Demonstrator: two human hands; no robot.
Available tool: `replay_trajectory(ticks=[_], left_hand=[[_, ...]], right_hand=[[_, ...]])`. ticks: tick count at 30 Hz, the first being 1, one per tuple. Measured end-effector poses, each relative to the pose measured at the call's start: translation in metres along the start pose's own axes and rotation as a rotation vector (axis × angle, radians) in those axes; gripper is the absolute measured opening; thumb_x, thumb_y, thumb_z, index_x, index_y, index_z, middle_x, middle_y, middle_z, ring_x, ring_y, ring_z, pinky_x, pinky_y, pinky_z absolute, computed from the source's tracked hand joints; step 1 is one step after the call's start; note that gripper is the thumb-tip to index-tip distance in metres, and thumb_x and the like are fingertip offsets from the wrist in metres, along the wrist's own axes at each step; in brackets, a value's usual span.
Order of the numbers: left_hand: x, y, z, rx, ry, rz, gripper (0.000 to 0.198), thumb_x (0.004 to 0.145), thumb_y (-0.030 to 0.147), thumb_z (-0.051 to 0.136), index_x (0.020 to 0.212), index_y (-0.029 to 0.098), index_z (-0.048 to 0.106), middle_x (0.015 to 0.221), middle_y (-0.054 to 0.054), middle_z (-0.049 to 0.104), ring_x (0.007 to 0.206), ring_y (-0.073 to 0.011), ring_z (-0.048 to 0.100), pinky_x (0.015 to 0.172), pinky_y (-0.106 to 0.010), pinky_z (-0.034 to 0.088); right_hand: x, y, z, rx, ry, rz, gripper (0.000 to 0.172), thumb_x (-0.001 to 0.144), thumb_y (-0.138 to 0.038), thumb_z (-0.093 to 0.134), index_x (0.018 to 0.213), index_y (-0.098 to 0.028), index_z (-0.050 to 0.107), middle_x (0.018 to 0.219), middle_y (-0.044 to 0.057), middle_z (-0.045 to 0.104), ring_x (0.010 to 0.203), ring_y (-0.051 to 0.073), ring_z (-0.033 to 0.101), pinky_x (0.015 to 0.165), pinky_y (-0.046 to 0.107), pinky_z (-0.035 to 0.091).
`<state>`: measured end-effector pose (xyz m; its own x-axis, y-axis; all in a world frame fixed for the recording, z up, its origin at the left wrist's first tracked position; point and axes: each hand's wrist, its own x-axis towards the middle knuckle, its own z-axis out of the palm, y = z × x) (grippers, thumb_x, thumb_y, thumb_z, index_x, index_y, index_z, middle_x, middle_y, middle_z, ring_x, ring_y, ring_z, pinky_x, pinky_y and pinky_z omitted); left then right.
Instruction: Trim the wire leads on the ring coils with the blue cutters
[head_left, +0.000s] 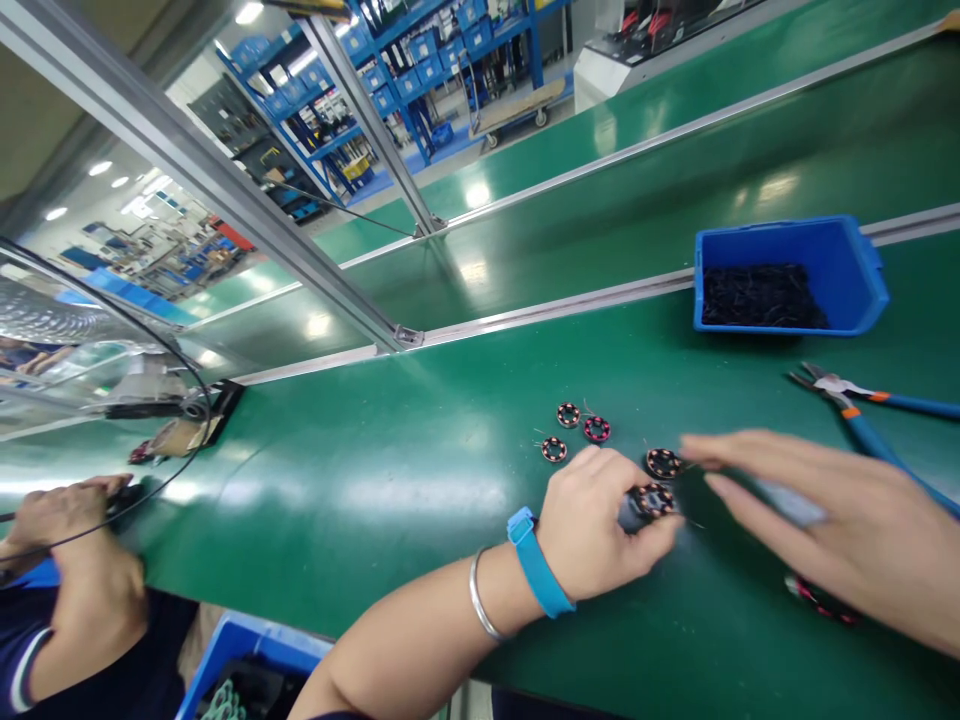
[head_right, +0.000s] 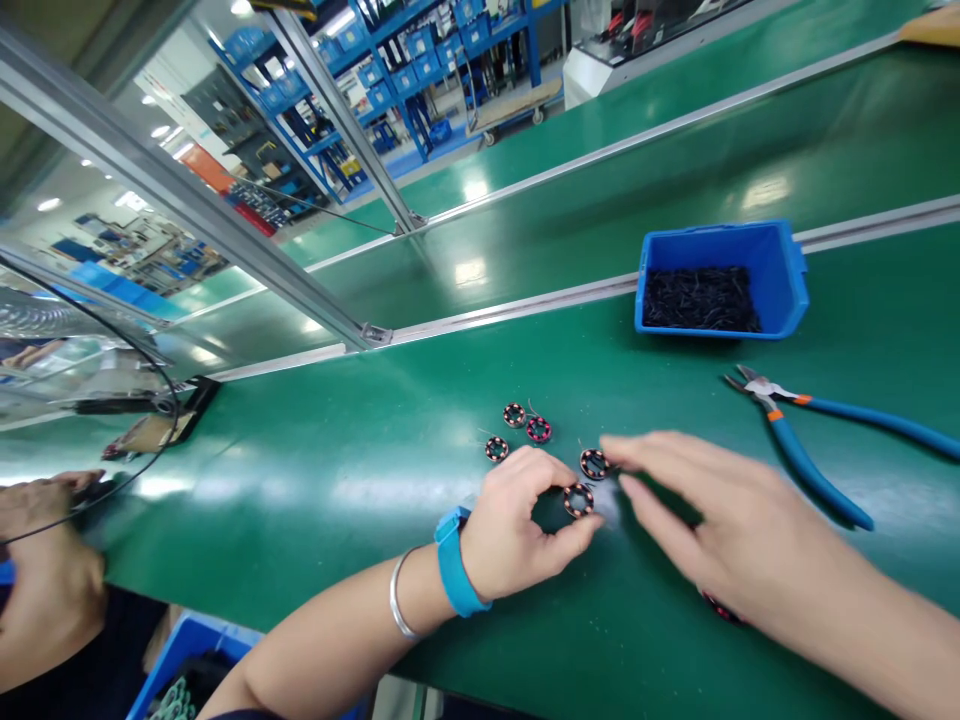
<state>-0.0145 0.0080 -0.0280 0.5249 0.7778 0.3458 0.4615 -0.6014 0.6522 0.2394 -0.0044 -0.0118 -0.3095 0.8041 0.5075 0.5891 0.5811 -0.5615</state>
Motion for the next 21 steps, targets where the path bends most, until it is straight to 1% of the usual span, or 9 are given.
replay_trajectory(ticks=[1,3,5,7,10,13,15,19,21], left_hand=[[0.0,0.0,-0.004,0.098,-0.017,0.003,0.021,0.095,0.036,0.084,0.095,0.023,0.066,0.093,-0.008,0.079,0.085,-0.0268,0.076,0.079,-0.042,0.068],[0.001,0.002,-0.012,0.282,-0.033,-0.015,0.013,0.091,0.029,0.077,0.097,0.022,0.068,0.096,-0.011,0.079,0.09,-0.0304,0.075,0.079,-0.046,0.066],[0.005,0.006,-0.016,0.387,-0.025,-0.041,0.024,0.085,0.026,0.077,0.108,0.019,0.071,0.109,-0.014,0.081,0.1,-0.0332,0.075,0.083,-0.049,0.067],[0.011,0.011,-0.015,0.401,-0.031,-0.06,0.041,0.084,0.034,0.082,0.12,0.017,0.072,0.122,-0.016,0.081,0.11,-0.0355,0.075,0.09,-0.052,0.067],[0.023,0.016,-0.006,0.386,-0.095,-0.138,0.053,0.083,0.055,0.092,0.116,0.017,0.074,0.118,-0.015,0.082,0.111,-0.0371,0.076,0.092,-0.055,0.066],[0.031,0.017,0.001,0.387,-0.145,-0.202,0.039,0.09,0.053,0.091,0.104,0.02,0.075,0.107,-0.012,0.083,0.11,-0.0365,0.077,0.09,-0.054,0.065],[0.03,0.015,0.001,0.348,-0.091,-0.171,0.025,0.094,0.043,0.087,0.1,0.022,0.075,0.103,-0.009,0.084,0.108,-0.0346,0.079,0.089,-0.052,0.063],[0.018,0.012,-0.011,0.202,0.196,0.015,0.015,0.094,0.033,0.081,0.101,0.023,0.074,0.102,-0.007,0.086,0.102,-0.0285,0.081,0.091,-0.047,0.062],[0.012,0.014,-0.019,0.153,0.274,0.089,0.012,0.093,0.029,0.079,0.102,0.023,0.073,0.099,-0.006,0.085,0.097,-0.0255,0.081,0.09,-0.044,0.063]], right_hand=[[0.002,0.009,-0.003,-0.006,0.009,0.056,0.031,0.112,-0.042,0.067,0.136,-0.033,0.087,0.122,0.006,0.092,0.092,0.032,0.091,0.089,0.047,0.079],[0.003,0.025,-0.006,0.026,-0.053,0.17,0.041,0.11,-0.048,0.069,0.144,-0.031,0.082,0.119,0.008,0.093,0.089,0.032,0.09,0.089,0.051,0.079],[0.003,0.034,-0.004,0.113,-0.185,0.247,0.05,0.108,-0.048,0.067,0.153,-0.03,0.078,0.117,0.008,0.093,0.094,0.033,0.091,0.089,0.051,0.079],[0.001,0.037,0.001,0.203,-0.273,0.284,0.053,0.109,-0.045,0.064,0.159,-0.03,0.074,0.12,0.008,0.093,0.104,0.033,0.091,0.092,0.05,0.078],[0.001,0.033,0.007,0.297,-0.293,0.292,0.048,0.109,-0.045,0.063,0.153,-0.029,0.076,0.117,0.007,0.093,0.104,0.031,0.091,0.093,0.046,0.078],[0.005,0.033,0.008,0.285,-0.281,0.268,0.038,0.108,-0.047,0.063,0.137,-0.028,0.08,0.11,0.006,0.093,0.093,0.029,0.091,0.086,0.042,0.078],[0.008,0.036,0.008,0.246,-0.275,0.248,0.034,0.107,-0.047,0.062,0.128,-0.028,0.081,0.104,0.007,0.092,0.085,0.027,0.089,0.079,0.041,0.077],[0.013,0.039,0.014,0.187,-0.279,0.22,0.025,0.101,-0.044,0.065,0.111,-0.027,0.081,0.091,0.006,0.087,0.072,0.024,0.083,0.065,0.037,0.068],[0.016,0.036,0.019,0.147,-0.279,0.205,0.02,0.096,-0.041,0.069,0.106,-0.027,0.08,0.088,0.005,0.083,0.069,0.022,0.078,0.062,0.035,0.061]])
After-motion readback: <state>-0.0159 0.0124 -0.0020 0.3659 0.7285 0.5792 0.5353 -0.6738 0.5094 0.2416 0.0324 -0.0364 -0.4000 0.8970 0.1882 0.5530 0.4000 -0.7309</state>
